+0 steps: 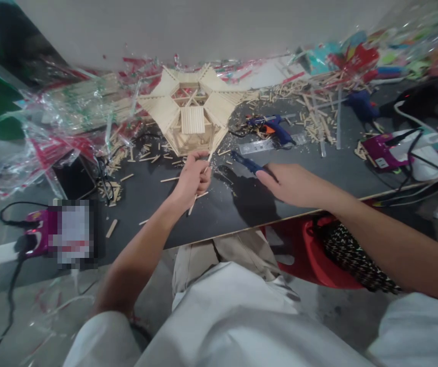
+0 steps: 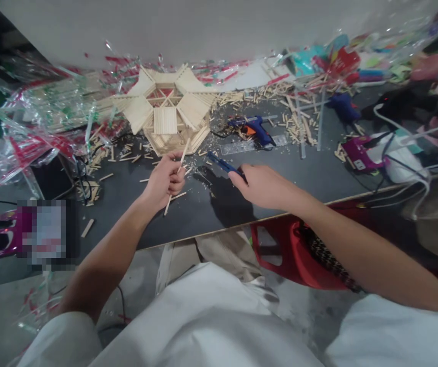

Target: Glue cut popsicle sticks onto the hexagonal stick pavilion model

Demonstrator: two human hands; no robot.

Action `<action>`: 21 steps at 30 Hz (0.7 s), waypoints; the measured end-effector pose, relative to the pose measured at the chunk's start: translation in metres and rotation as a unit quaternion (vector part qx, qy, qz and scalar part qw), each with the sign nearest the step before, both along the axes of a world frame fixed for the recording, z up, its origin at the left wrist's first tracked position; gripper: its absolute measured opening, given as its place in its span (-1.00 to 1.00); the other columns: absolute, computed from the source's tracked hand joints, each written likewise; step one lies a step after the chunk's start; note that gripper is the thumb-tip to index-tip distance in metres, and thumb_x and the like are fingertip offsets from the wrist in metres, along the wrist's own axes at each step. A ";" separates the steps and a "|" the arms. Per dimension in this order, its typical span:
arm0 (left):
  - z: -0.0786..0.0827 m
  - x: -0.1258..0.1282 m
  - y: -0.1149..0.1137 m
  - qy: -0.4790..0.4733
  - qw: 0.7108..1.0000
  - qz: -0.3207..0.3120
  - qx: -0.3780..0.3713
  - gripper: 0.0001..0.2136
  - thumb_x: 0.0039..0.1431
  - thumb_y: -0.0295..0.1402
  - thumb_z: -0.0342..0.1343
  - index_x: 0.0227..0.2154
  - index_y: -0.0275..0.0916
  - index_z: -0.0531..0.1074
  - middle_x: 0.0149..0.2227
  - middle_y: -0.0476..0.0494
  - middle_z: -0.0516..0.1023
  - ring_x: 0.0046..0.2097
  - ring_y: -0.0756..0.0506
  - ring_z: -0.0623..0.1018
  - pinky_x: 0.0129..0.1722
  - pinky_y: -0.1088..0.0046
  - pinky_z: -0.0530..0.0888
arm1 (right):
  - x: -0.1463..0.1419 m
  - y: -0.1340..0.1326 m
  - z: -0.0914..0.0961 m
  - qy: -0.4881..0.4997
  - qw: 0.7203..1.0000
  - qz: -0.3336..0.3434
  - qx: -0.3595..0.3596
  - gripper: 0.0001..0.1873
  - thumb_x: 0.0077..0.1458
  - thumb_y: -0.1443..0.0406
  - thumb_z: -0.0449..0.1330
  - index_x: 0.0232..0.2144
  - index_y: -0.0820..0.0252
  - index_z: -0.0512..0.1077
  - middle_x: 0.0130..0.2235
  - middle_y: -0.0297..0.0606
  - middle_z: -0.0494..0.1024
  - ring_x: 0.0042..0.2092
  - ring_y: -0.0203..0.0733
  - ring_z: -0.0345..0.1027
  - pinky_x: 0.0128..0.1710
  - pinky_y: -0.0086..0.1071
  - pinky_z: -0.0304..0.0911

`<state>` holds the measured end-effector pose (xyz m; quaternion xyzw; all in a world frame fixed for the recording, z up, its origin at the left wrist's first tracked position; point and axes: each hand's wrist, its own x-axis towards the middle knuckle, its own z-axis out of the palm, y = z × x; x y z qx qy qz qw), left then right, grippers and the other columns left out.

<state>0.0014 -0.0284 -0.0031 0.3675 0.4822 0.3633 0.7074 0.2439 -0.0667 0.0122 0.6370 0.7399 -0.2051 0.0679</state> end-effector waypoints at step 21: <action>-0.006 -0.002 -0.001 0.087 0.995 -0.024 -0.029 -0.63 0.19 -0.50 0.02 0.04 -0.06 0.24 -0.63 0.28 0.12 -0.73 0.15 0.03 -0.68 0.71 -0.10 | -0.067 0.004 0.012 0.140 0.986 -0.003 -0.086 -0.50 0.50 0.06 -0.15 -0.42 0.16 0.30 -0.32 -0.17 0.57 -0.33 -0.20 0.36 -0.30 -0.39 0.09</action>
